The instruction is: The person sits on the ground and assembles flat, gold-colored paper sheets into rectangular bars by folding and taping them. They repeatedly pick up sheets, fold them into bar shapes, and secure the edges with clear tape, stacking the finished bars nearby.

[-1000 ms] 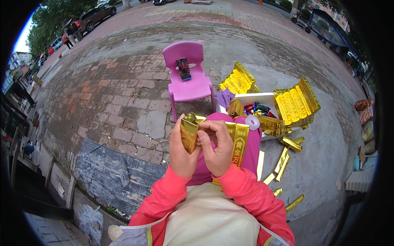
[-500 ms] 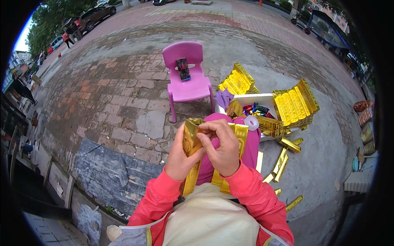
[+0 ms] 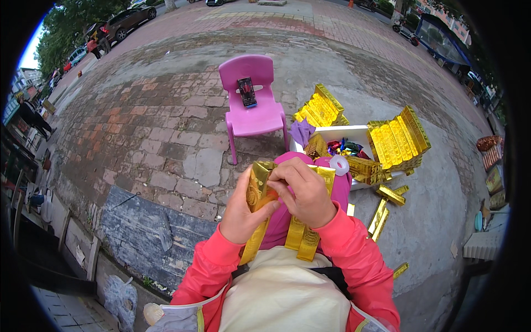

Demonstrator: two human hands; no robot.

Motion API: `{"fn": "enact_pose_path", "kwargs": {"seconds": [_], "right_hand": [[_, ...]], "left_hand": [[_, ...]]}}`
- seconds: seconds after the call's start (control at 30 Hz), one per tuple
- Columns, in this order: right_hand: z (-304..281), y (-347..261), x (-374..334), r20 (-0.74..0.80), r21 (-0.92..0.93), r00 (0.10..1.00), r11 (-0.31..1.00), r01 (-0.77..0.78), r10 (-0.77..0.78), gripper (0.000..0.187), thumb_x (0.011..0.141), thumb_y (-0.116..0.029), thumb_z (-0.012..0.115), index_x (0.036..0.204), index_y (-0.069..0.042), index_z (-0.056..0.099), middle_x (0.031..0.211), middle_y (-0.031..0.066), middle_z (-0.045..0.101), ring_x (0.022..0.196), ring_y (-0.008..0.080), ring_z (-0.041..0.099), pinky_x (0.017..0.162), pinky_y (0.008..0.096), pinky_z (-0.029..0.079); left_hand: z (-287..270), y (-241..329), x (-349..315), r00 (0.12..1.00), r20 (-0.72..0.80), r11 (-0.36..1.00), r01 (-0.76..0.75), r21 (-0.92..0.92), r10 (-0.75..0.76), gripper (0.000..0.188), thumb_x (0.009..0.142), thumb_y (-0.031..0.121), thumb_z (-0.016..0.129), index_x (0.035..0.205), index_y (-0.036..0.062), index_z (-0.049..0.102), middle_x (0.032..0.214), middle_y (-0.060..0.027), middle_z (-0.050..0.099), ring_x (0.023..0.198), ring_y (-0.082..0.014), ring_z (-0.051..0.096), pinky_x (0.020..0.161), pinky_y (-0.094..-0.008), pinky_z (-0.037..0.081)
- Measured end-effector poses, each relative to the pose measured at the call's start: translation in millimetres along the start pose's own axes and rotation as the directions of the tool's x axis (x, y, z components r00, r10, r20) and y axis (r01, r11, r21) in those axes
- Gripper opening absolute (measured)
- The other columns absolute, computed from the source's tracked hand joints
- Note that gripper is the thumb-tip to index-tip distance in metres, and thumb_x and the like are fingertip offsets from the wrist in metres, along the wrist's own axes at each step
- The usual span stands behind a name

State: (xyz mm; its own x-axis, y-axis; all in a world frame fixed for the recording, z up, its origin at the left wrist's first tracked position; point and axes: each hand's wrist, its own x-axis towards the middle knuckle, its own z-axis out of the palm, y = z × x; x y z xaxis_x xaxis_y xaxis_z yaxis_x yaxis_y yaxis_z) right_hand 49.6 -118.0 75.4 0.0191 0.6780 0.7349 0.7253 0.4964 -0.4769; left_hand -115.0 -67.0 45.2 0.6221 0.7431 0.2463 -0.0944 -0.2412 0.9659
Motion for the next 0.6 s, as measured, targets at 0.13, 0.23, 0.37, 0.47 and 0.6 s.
{"fn": "enact_pose_path", "kwargs": {"seconds": [0.13, 0.23, 0.37, 0.47, 0.6], "right_hand": [[2.3, -2.8, -4.0, -0.001, -0.012, 0.998, 0.998, -0.065, 0.065, 0.018, 0.081, -0.001, 0.072, 0.092, -0.003, 0.058, 0.086, 0.0104, 0.059, 0.075, 0.0294, 0.063, 0.062, 0.0373, 0.052], [2.9, -11.3, -8.3, 0.087, -0.016, 0.996, 1.000, -0.016, 0.017, 0.019, 0.080, 0.000, 0.071, 0.092, -0.004, 0.057, 0.084, 0.0097, 0.057, 0.073, 0.0281, 0.063, 0.061, 0.0359, 0.052], [-0.6, -9.0, 1.3, -0.171, 0.133, 0.978, 0.987, -0.093, 0.116, 0.021, 0.080, 0.008, 0.066, 0.095, -0.002, 0.056, 0.094, 0.0107, 0.058, 0.079, 0.0232, 0.062, 0.067, 0.0312, 0.051], [-3.8, 1.1, 14.9, -0.116, -0.069, 0.988, 0.991, -0.112, 0.104, 0.028, 0.082, 0.013, 0.061, 0.106, -0.002, 0.062, 0.110, 0.0146, 0.058, 0.097, 0.0265, 0.062, 0.079, 0.0330, 0.052], [2.7, -7.2, 11.0, -0.036, 0.080, 0.990, 0.988, -0.130, 0.133, 0.021, 0.086, 0.006, 0.066, 0.107, 0.000, 0.064, 0.107, 0.0137, 0.061, 0.090, 0.0253, 0.064, 0.077, 0.0325, 0.053]], "left_hand": [[2.6, 1.3, 1.0, 0.998, 0.033, 0.992, 0.059, -0.110, -0.056, 0.077, 0.087, 0.003, 0.074, 0.149, -0.0008, 0.030, 0.136, -0.0101, 0.051, 0.124, -0.0178, 0.052, 0.104, -0.0317, 0.044], [0.2, -0.4, 5.8, 0.997, 0.000, 0.970, 0.080, -0.229, -0.082, 0.076, 0.087, 0.003, 0.074, 0.149, 0.0005, 0.030, 0.135, -0.0093, 0.052, 0.123, -0.0166, 0.053, 0.104, -0.0315, 0.045], [-13.1, 2.6, 6.6, 0.991, 0.008, 0.950, 0.128, -0.284, -0.132, 0.074, 0.088, 0.005, 0.074, 0.149, 0.0022, 0.032, 0.131, -0.0069, 0.053, 0.119, -0.0146, 0.054, 0.101, -0.0302, 0.045], [-19.2, 7.6, 3.9, 0.984, -0.004, 0.937, 0.166, -0.306, -0.176, 0.072, 0.087, 0.006, 0.075, 0.147, 0.0024, 0.034, 0.129, -0.0058, 0.054, 0.116, -0.0140, 0.054, 0.100, -0.0297, 0.045], [-21.4, 9.8, 4.7, 0.990, -0.021, 0.945, 0.126, -0.302, -0.138, 0.071, 0.087, 0.007, 0.076, 0.145, 0.0020, 0.036, 0.129, -0.0064, 0.054, 0.117, -0.0151, 0.054, 0.101, -0.0306, 0.044]]}}
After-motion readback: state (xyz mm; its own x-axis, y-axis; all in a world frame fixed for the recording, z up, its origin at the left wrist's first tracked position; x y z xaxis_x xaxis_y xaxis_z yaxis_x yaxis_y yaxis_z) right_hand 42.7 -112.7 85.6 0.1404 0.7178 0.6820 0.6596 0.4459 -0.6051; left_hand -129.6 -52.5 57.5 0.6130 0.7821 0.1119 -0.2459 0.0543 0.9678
